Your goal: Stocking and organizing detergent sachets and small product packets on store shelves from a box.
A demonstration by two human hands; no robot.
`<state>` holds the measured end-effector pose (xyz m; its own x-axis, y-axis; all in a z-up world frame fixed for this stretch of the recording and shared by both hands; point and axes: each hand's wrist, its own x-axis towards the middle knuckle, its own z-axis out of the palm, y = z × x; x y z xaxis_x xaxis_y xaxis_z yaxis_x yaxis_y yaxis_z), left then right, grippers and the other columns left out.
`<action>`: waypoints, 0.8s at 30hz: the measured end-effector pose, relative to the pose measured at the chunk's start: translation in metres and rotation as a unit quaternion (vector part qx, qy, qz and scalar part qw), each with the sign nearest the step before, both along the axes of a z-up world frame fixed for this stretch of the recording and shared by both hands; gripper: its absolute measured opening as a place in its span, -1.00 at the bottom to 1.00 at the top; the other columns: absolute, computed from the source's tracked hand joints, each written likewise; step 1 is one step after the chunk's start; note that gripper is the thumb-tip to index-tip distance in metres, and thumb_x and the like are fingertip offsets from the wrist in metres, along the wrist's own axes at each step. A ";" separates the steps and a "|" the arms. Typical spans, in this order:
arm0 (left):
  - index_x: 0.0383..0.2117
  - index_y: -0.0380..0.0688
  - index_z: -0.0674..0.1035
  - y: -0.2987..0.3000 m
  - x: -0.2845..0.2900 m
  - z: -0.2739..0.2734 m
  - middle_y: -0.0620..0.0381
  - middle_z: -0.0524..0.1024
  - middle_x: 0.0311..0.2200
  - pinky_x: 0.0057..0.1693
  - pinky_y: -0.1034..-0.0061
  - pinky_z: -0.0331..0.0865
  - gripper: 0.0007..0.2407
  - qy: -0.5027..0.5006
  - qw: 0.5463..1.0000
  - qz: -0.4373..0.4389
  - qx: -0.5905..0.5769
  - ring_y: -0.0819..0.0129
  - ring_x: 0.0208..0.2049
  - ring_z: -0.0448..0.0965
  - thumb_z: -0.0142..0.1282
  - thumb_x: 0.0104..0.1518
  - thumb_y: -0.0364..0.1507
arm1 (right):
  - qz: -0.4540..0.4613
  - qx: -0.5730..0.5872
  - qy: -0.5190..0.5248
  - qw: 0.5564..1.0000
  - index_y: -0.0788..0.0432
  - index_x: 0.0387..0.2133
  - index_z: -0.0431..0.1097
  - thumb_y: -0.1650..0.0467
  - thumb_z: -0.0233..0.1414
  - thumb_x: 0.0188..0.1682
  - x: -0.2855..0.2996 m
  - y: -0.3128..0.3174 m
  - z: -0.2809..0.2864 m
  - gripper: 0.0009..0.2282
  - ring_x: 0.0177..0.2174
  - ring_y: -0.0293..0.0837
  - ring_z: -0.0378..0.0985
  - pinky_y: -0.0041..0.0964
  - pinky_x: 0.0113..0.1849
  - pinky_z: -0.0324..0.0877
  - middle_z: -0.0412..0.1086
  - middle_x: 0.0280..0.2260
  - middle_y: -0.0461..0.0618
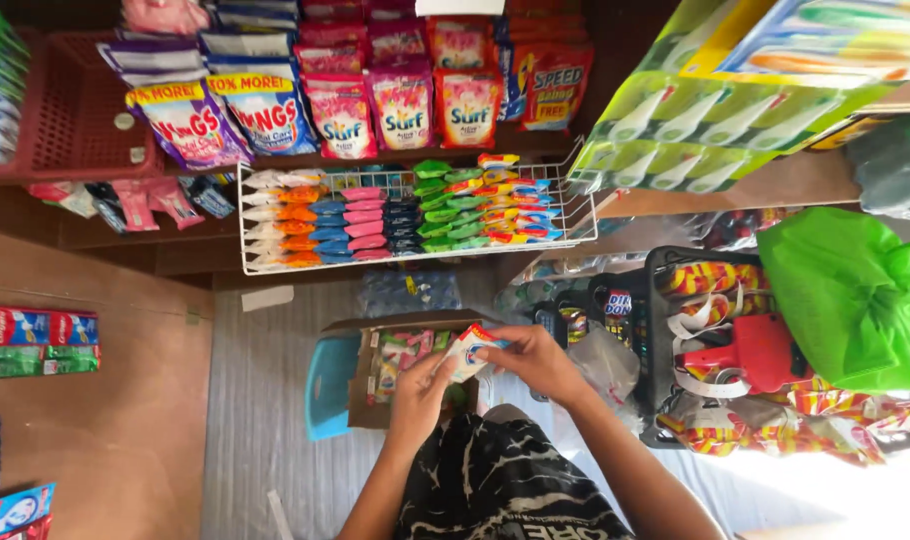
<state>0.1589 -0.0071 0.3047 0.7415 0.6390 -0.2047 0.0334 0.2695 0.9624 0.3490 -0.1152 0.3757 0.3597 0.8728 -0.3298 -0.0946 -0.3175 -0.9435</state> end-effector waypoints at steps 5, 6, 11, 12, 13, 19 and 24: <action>0.17 -0.17 0.47 0.017 0.006 0.052 0.20 0.58 0.03 -0.07 0.64 0.48 -0.64 -0.032 0.998 0.047 -0.016 0.53 -0.09 0.63 0.00 0.27 -0.34 | -0.085 0.072 -0.243 0.964 0.22 -0.10 0.58 0.42 0.22 -0.01 0.052 0.021 0.069 -0.78 -0.43 -0.38 0.46 -0.41 -0.38 0.43 0.56 -0.38 -0.08; 0.15 -0.22 0.50 0.020 0.003 0.040 0.17 0.57 0.08 -0.05 0.61 0.47 -0.65 -0.017 0.998 0.054 0.000 0.49 -0.07 0.61 0.02 0.28 -0.35 | -0.119 0.058 -0.353 0.926 0.20 -0.12 0.60 0.43 0.23 0.02 0.066 0.028 0.082 -0.81 -0.46 -0.34 0.41 -0.35 -0.41 0.40 0.55 -0.45 0.00; 0.08 -0.24 0.58 0.025 -0.024 0.005 0.11 0.63 -0.02 0.01 0.59 0.48 -0.70 -0.003 0.996 0.086 -0.030 0.49 -0.07 0.61 0.07 0.29 -0.38 | -0.128 0.146 -0.499 0.845 0.22 -0.06 0.51 0.49 0.13 0.05 0.131 0.082 0.102 -0.80 -0.30 -0.01 0.62 -0.15 -0.26 0.51 0.55 -0.22 0.16; 0.05 -0.22 0.59 0.027 -0.030 0.001 0.14 0.63 -0.02 0.00 0.60 0.47 -0.72 0.008 0.995 0.091 -0.027 0.51 -0.06 0.61 0.07 0.29 -0.38 | -0.116 0.180 -0.543 0.812 0.24 -0.07 0.50 0.50 0.12 0.04 0.146 0.094 0.096 -0.80 -0.23 0.10 0.64 -0.09 -0.20 0.53 0.54 -0.15 0.19; 0.05 -0.22 0.59 0.028 -0.035 0.002 0.14 0.63 -0.02 0.00 0.60 0.47 -0.72 0.005 0.995 0.093 -0.024 0.51 -0.06 0.61 0.07 0.29 -0.38 | -0.116 0.183 -0.544 0.811 0.24 -0.07 0.50 0.50 0.12 0.04 0.156 0.100 0.086 -0.80 -0.23 0.10 0.64 -0.09 -0.20 0.53 0.54 -0.15 0.19; 0.01 -0.20 0.61 0.029 -0.064 -0.022 0.12 0.65 -0.10 -0.07 0.59 0.44 -0.75 0.038 0.991 0.126 0.006 0.46 -0.14 0.61 0.09 0.27 -0.38 | -0.067 -0.021 -0.613 0.787 0.13 -0.10 0.57 0.48 0.15 0.00 0.198 0.131 0.025 -0.80 -0.27 0.27 0.57 0.08 -0.21 0.47 0.52 -0.25 0.26; -0.01 -0.17 0.61 0.028 -0.077 -0.023 0.15 0.65 -0.10 -0.04 0.57 0.48 -0.74 0.086 0.984 0.156 -0.014 0.47 -0.13 0.62 0.11 0.25 -0.35 | -0.007 -0.048 -0.600 0.798 0.14 -0.21 0.53 0.47 0.15 -0.03 0.225 0.146 -0.035 -0.86 -0.27 0.21 0.59 0.03 -0.19 0.48 0.55 -0.25 0.15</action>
